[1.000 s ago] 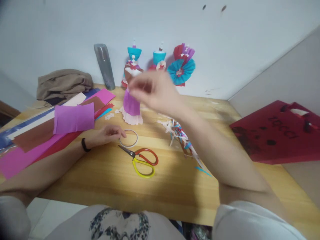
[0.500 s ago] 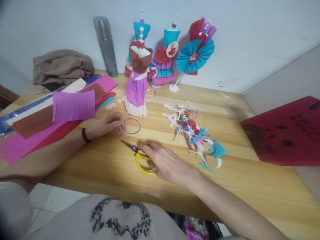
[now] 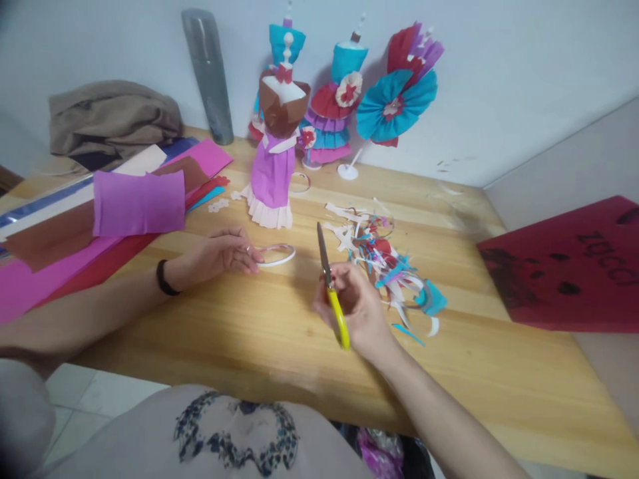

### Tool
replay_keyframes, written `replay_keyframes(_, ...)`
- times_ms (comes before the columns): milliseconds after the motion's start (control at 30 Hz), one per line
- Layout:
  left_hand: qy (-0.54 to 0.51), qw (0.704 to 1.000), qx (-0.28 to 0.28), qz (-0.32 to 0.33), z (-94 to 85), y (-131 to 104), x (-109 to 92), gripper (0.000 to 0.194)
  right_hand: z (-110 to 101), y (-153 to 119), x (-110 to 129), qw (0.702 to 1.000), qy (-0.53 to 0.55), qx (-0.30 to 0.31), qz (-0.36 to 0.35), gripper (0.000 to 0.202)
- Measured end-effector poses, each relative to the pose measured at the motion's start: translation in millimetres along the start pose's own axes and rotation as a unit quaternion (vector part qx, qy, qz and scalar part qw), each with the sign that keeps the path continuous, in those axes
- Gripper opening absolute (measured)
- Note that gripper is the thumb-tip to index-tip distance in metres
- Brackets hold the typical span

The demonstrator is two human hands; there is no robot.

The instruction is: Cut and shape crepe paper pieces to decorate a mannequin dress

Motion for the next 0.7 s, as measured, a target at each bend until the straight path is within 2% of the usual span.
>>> replay_keyframes(33,0.002,1.000,0.003,-0.009,2.8,-1.8,1.6,0.022,-2.2,3.8,2.1,0.999,-0.024,-0.037,-0.013,0.040)
replay_keyframes(67,0.005,1.000,0.008,-0.016,5.7,-3.4,3.5,0.022,-0.9,8.1,4.6,0.997,-0.052,-0.043,-0.021,0.041)
replay_keyframes(167,0.013,0.999,0.023,-0.032,12.9,-6.9,8.8,0.022,13.5,22.5,11.7,0.992,-0.121,0.013,-0.036,0.036)
replay_keyframes(267,0.014,0.999,0.028,-0.040,16.1,-7.8,11.0,0.021,27.7,33.8,12.0,0.989,-0.134,0.051,-0.031,0.032)
replay_keyframes(400,0.026,0.998,0.033,-0.037,15.7,-7.7,7.1,0.025,33.5,41.2,7.1,0.998,-0.057,0.038,-0.006,0.035)
replay_keyframes(567,0.043,0.998,0.019,-0.035,11.2,-8.1,1.3,0.025,25.2,45.8,0.4,0.995,0.063,0.013,0.080,0.052)
replay_keyframes(700,0.038,0.996,0.072,-0.046,15.8,-10.3,0.2,0.022,18.5,50.6,-5.8,0.986,0.133,0.000,0.099,0.052)
Point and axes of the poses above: each hand's wrist, its own y-axis towards the middle knuckle, its own z-axis out of the palm, x = y × z, the point moved 5 cm from there along y, towards the middle knuckle, and after that the axes turned 8 degrees about -y, right-handed, at the moved point
